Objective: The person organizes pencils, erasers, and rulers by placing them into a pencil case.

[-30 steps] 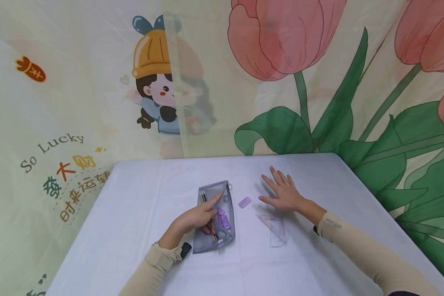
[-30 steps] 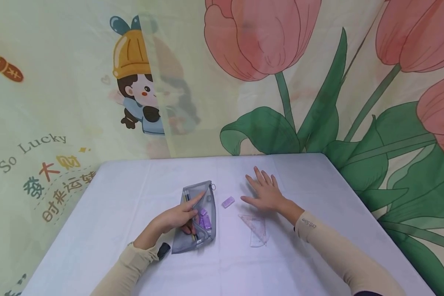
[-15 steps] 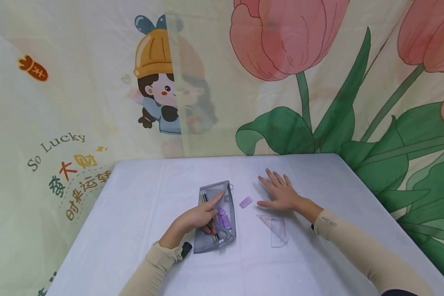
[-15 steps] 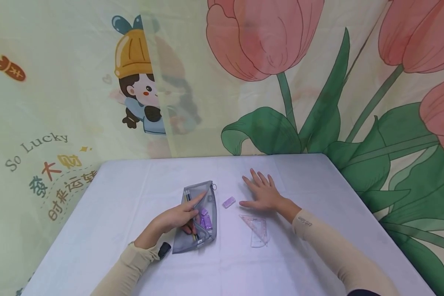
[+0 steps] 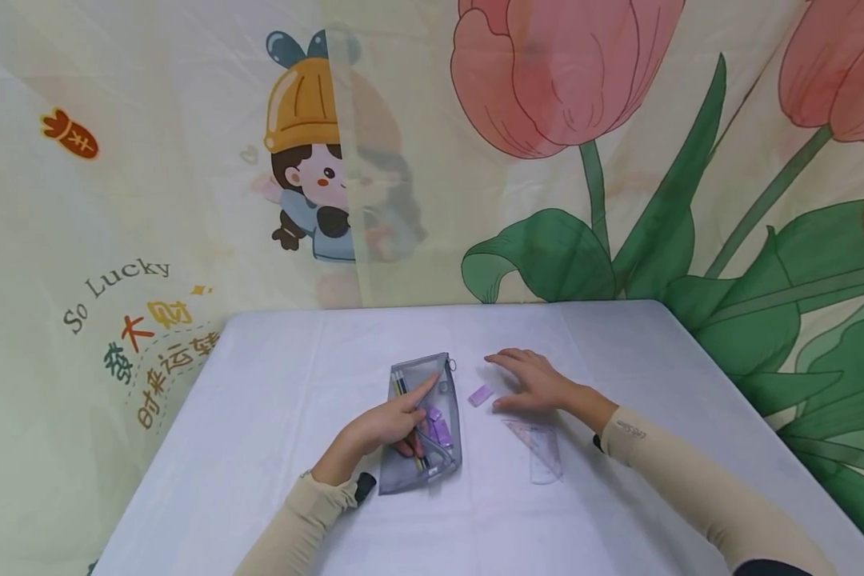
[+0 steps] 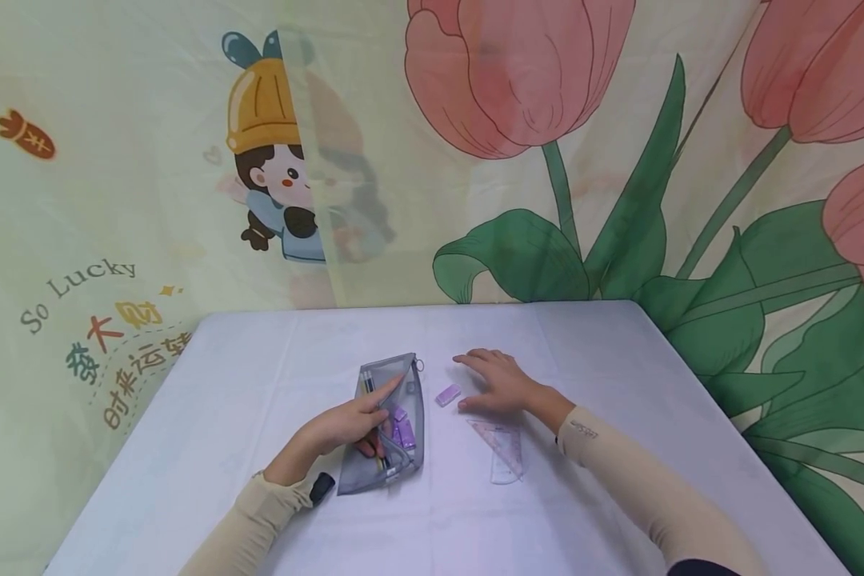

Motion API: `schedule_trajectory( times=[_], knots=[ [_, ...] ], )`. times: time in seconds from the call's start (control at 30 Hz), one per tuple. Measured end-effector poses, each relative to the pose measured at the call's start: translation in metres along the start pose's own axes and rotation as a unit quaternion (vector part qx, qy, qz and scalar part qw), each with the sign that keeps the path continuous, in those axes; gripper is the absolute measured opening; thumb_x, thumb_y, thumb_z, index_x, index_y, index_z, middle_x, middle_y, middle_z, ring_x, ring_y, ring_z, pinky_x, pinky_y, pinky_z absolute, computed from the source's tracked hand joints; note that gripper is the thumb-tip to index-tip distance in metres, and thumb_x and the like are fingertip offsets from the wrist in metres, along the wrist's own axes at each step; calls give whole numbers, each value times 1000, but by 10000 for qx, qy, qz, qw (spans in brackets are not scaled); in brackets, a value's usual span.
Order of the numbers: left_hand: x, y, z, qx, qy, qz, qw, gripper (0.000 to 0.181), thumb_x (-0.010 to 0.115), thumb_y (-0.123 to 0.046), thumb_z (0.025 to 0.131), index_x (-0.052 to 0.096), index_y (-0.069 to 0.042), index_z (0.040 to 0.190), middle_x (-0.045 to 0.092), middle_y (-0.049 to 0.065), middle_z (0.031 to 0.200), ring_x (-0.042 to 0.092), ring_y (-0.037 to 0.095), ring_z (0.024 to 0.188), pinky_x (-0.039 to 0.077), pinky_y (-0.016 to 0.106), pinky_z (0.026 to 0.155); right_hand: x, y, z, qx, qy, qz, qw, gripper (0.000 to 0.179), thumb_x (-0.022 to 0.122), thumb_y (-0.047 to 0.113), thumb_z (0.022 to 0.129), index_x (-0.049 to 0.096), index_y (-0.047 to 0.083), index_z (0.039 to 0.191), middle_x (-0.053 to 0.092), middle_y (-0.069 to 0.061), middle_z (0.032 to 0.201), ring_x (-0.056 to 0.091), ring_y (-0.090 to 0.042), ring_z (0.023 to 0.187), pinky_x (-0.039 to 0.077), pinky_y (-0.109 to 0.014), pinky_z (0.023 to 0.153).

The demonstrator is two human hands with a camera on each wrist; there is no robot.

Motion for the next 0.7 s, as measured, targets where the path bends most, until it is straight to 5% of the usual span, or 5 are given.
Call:
schedule_trajectory(
  times=[0.33, 0.7],
  knots=[
    [-1, 1, 2, -5, -25, -3, 10000, 67, 37, -10, 105, 10, -38, 159, 64, 17, 72, 68, 22, 61, 58, 39, 57, 8, 14, 18, -13, 587, 855, 9946, 53, 79, 32, 83, 62, 12, 130, 59, -8, 123, 57, -20, 107, 51, -39, 93],
    [0, 0, -2, 11, -25, 48, 10000, 65, 37, -12, 105, 11, -38, 159, 65, 18, 72, 68, 23, 61, 58, 39, 58, 16, 25, 23, -130, 679, 1108, 9914, 24, 79, 20, 84, 72, 11, 106, 62, 0, 98, 58, -11, 87, 52, -23, 76]
  ],
)
Point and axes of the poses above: each hand's wrist, its own z-axis towards the middle knuckle, its own x-axis out of the palm, y = z × x, the point moved 7 cm from there along z, towards the middle knuckle
